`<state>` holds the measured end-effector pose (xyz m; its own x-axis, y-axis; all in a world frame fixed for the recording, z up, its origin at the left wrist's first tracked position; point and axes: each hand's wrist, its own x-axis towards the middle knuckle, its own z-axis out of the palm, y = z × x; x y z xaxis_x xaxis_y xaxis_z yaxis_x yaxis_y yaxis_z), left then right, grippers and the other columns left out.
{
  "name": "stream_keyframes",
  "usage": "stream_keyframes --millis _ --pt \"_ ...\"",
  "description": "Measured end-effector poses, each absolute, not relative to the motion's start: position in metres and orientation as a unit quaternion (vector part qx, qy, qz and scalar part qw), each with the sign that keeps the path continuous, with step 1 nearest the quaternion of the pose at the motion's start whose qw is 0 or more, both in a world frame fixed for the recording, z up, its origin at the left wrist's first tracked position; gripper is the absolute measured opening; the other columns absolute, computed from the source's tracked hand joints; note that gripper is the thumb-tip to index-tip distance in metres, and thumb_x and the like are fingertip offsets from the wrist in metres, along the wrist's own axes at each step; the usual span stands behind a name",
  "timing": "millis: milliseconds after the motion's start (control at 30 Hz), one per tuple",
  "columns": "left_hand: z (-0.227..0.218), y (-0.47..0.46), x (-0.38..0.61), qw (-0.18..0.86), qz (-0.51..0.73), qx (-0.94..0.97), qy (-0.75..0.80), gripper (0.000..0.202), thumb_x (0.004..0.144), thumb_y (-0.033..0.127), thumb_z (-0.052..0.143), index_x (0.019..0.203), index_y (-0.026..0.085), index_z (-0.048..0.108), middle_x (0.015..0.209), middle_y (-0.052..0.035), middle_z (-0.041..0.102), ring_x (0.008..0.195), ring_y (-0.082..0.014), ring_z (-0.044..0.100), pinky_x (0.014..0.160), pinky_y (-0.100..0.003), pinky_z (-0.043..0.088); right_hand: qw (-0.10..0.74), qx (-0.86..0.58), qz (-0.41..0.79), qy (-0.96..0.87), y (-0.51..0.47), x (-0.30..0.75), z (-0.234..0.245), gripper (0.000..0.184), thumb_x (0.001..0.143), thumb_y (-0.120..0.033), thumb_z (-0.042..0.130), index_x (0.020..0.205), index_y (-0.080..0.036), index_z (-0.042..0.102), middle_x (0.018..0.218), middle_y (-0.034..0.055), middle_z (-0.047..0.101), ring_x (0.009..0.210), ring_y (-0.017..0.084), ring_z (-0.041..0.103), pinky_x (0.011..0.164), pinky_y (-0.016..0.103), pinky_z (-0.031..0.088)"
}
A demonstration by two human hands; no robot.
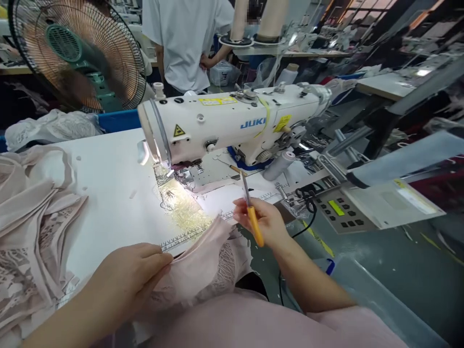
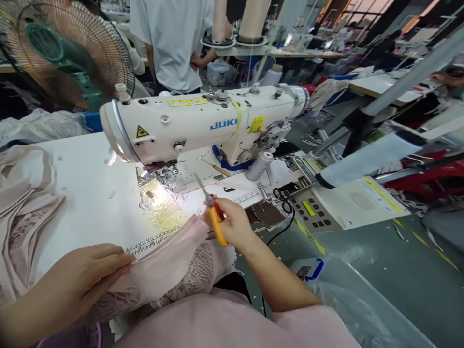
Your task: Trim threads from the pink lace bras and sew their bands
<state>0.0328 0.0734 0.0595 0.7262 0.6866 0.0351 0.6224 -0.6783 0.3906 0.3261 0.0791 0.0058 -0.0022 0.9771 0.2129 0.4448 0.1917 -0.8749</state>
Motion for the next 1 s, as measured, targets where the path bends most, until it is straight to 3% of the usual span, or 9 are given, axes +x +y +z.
stream_keyframes --millis 133,267,400,733,867,1000 --pt "0.063 0.078 0.048 0.177 0.055 0.929 0.322 0.033 0.090 0.023 0.034 0.072 0.022 0.062 0.065 -0.0016 0.062 0.056 -0.0141 0.057 0.049 -0.024 0.039 0.351 -0.374 0.374 -0.773 0.084 0.293 0.032 0.018 0.074 -0.026 0.063 0.091 -0.019 0.060 0.091 0.0051 0.064 0.085 0.019 0.059 0.076 0.029 0.045" --pt "0.061 0.077 0.052 0.165 0.051 0.931 0.321 0.029 0.089 0.022 0.035 0.074 0.022 0.060 0.061 0.0001 0.059 0.051 -0.0141 0.053 0.044 -0.025 0.034 0.199 -0.326 0.408 -0.829 0.086 0.261 0.034 0.016 0.066 -0.012 0.064 0.078 -0.018 0.054 0.077 0.0005 0.060 0.069 0.014 0.054 0.061 0.022 0.040" --pt "0.059 0.073 0.041 0.183 0.053 0.916 0.353 0.024 0.092 0.028 0.036 0.095 0.024 0.059 0.077 -0.0011 0.064 0.066 -0.0165 0.059 0.055 -0.026 0.040 0.227 -0.323 0.470 -0.789 0.086 0.255 0.025 0.020 0.067 -0.012 0.066 0.077 -0.018 0.050 0.079 -0.0017 0.058 0.065 0.010 0.048 0.056 0.020 0.036" --pt "0.063 0.075 0.040 0.276 0.051 0.880 0.383 0.030 0.092 0.029 0.035 0.071 0.021 0.055 0.064 0.0006 0.055 0.058 -0.0134 0.051 0.051 -0.025 0.037 0.208 -0.292 0.460 -0.812 0.093 0.256 0.032 0.021 0.065 -0.010 0.065 0.068 -0.018 0.046 0.072 -0.0031 0.052 0.063 0.010 0.044 0.056 0.020 0.033" --pt "0.064 0.079 0.044 0.229 0.080 0.910 0.335 0.030 0.091 0.023 0.037 0.066 0.020 0.053 0.060 0.0018 0.054 0.054 -0.0128 0.049 0.053 -0.026 0.035 0.228 -0.276 0.442 -0.823 0.095 0.251 0.030 0.028 0.064 -0.011 0.063 0.059 -0.019 0.036 0.063 -0.0047 0.044 0.059 0.009 0.038 0.054 0.021 0.030" --pt "0.066 0.079 0.041 0.114 0.055 0.934 0.335 0.025 0.090 0.025 0.039 0.075 0.022 0.059 0.062 0.0020 0.057 0.056 -0.0150 0.051 0.065 -0.033 0.037 0.248 -0.287 0.453 -0.807 0.093 0.250 0.026 0.032 0.070 -0.020 0.060 0.057 -0.020 0.031 0.058 -0.0053 0.039 0.055 0.009 0.033 0.052 0.022 0.027"
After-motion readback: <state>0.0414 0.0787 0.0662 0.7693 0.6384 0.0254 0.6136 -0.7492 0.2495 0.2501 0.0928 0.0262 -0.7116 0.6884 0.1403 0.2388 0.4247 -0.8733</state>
